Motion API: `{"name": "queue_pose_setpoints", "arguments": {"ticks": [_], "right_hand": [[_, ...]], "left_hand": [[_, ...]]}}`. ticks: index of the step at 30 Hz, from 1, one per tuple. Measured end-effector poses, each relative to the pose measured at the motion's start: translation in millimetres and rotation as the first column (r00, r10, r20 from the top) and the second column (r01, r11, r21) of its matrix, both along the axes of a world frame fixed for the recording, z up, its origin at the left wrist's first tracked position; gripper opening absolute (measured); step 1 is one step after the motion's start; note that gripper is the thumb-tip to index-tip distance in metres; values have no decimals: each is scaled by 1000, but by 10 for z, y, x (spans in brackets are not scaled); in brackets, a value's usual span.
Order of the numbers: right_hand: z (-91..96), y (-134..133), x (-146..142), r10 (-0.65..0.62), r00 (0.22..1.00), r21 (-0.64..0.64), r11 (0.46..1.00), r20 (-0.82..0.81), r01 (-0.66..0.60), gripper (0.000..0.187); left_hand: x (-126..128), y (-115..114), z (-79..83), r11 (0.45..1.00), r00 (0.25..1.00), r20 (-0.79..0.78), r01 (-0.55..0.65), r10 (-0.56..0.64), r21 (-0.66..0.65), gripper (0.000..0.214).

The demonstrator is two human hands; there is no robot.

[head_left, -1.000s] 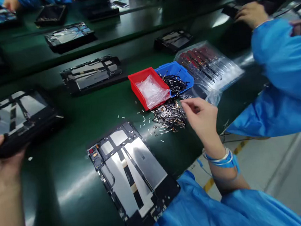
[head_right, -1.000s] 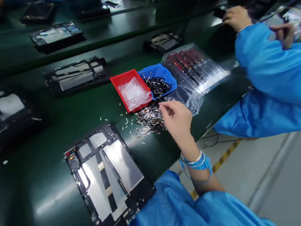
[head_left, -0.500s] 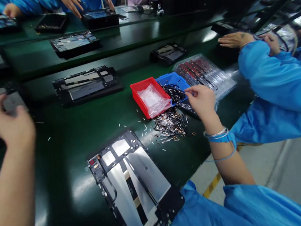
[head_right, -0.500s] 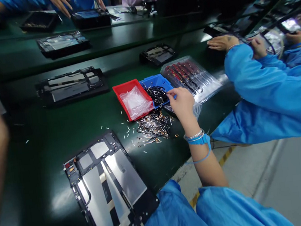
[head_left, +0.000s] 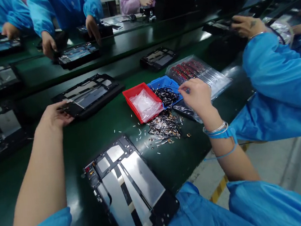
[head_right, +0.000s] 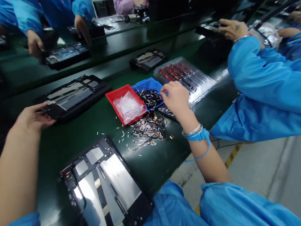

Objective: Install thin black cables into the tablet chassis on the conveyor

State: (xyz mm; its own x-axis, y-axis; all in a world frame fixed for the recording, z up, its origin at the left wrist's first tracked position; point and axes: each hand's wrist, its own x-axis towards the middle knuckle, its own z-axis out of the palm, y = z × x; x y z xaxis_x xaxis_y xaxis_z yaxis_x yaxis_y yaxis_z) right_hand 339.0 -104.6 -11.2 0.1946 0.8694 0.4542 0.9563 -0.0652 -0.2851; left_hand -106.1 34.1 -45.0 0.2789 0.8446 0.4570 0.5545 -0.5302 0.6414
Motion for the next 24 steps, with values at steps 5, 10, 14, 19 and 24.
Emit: {"name": "queue_pose_setpoints", "arguments": {"ticks": [5, 10, 14, 19, 24], "right_hand": [[10, 27, 19, -14, 848, 36, 999, -529, 39, 3], [19, -156, -94, 162, 479, 135, 987, -863, -91, 12], [57, -418, -333, 274, 383, 189, 951, -882, -245, 20], [72, -669, -782, 323, 217, 167, 832, -921, -528, 22], [-5, -782, -1148, 335, 86, 176, 677, -938, -715, 22]], "left_hand": [[296, -309, 207, 914, 969, 235, 26, 77, -406, 50], [621, -1042, 407, 864, 836, 467, -16, 288, -504, 35], [756, -2220, 535, 804, 575, 627, -91, 525, -588, 30], [1048, -3688, 391, 586, 258, 548, -103, 796, -804, 32], [1285, -4374, 28, 491, 275, 486, 56, 830, -870, 34]]}}
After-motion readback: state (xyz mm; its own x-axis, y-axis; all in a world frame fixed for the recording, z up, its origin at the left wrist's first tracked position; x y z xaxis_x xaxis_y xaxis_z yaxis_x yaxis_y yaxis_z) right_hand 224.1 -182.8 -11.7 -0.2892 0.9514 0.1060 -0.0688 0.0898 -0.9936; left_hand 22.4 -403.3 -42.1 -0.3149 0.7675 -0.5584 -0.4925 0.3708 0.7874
